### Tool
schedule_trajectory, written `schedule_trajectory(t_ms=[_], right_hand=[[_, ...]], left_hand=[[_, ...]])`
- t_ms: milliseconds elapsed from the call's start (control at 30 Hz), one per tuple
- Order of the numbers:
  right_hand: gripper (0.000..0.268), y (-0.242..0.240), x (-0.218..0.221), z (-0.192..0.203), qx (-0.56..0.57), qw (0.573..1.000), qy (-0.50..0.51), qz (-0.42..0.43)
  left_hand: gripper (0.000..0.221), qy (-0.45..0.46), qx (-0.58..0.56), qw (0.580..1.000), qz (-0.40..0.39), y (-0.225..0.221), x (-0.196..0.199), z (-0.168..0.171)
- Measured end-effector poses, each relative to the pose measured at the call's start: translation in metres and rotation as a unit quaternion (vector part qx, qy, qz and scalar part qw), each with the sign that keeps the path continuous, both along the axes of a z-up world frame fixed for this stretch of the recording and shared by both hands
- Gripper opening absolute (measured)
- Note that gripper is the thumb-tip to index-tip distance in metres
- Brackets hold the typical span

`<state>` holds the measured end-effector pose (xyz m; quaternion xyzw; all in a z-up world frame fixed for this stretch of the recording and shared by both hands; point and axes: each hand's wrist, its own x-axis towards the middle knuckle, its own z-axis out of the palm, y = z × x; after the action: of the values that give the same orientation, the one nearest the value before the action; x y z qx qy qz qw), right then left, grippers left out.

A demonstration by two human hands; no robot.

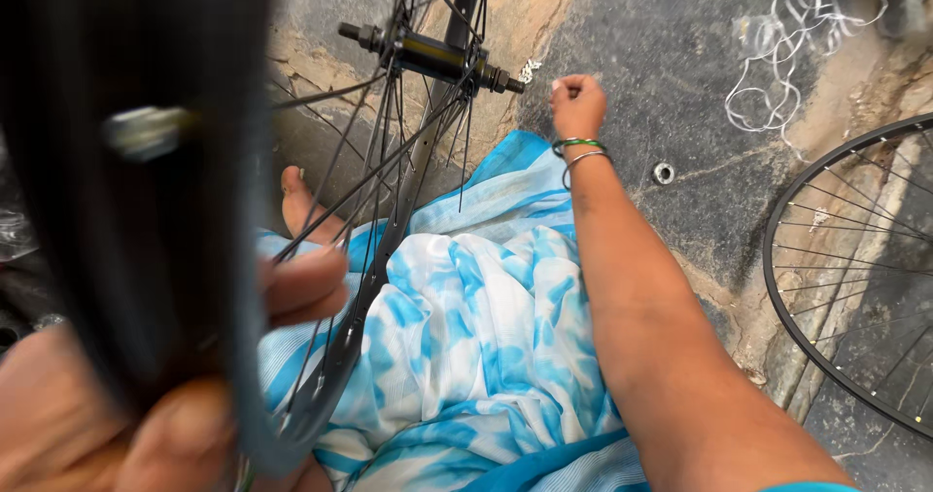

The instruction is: The person laces spokes into a bicycle wheel rim and threads nipples onto the spoke ends by hand.

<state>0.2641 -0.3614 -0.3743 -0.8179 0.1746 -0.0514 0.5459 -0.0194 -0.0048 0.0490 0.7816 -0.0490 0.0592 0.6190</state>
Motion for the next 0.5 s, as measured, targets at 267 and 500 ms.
schedule_trajectory(t_ms=[267,500], right_hand=[[0.019,0.039,-0.103,0.285,-0.034,0.922,-0.29,0.254],[0.02,0.111,-0.234,0.516,-0.202,0.786,-0.363,0.459]], left_hand=[[0.035,-0.112,-0.083,0.989,-0.046,-0.01,-0.005,-0.009],[0.033,-0.174,-0.122,0.973,-0.089,-0.013,0.005,-0.029]])
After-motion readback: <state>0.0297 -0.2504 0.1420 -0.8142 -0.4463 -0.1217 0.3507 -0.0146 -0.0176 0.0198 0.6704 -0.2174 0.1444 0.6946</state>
